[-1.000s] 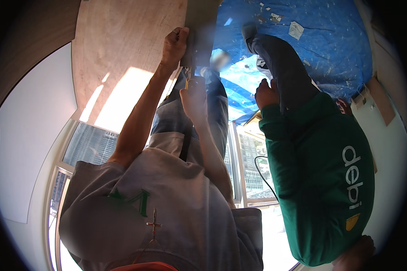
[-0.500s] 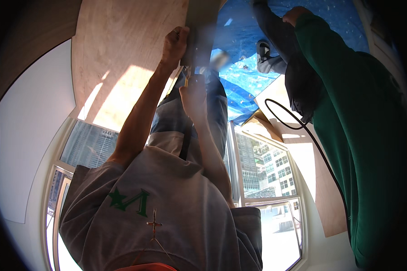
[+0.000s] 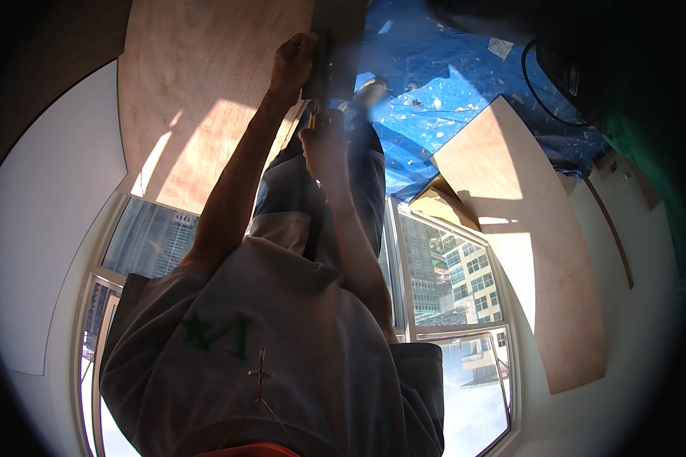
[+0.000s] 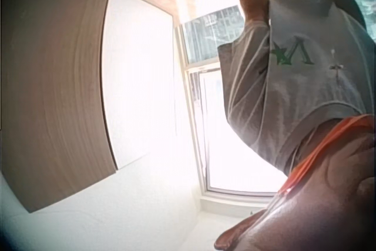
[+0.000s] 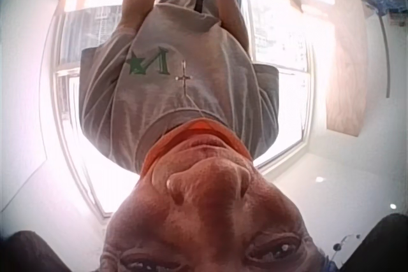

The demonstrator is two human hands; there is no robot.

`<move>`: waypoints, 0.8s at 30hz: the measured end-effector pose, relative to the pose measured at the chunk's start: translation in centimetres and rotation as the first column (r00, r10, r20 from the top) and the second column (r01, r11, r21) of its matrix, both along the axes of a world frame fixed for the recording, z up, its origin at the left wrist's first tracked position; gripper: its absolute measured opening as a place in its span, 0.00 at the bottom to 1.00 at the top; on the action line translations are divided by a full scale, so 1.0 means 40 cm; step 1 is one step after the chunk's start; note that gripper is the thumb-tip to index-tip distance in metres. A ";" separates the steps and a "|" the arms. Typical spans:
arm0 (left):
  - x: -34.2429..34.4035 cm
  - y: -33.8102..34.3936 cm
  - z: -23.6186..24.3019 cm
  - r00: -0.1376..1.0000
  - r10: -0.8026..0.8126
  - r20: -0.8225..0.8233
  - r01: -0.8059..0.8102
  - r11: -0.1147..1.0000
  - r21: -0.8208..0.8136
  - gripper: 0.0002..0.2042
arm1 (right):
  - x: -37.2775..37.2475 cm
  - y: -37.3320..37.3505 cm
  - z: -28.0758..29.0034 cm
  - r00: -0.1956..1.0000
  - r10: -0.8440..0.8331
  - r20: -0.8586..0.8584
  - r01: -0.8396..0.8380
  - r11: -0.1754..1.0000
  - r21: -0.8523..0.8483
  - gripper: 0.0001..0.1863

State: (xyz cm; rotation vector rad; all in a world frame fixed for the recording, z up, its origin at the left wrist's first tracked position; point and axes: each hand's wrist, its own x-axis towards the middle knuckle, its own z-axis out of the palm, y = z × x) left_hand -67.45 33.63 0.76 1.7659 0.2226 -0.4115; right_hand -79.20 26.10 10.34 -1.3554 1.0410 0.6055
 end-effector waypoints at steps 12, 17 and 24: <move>-0.006 0.008 -0.029 0.976 0.061 -0.208 -0.076 0.995 -0.063 0.15 | -0.003 0.005 -0.040 0.995 0.064 0.074 -0.053 0.989 -0.136 0.16; 0.006 0.004 -0.009 0.982 0.044 -0.186 -0.055 0.997 -0.054 0.14 | 0.003 0.001 -0.052 0.985 0.086 0.148 -0.066 0.989 -0.134 0.16; 0.008 0.006 0.007 0.919 0.106 -0.379 -0.169 0.976 -0.135 0.15 | 0.011 -0.015 -0.051 0.991 0.076 0.106 -0.067 0.994 -0.085 0.16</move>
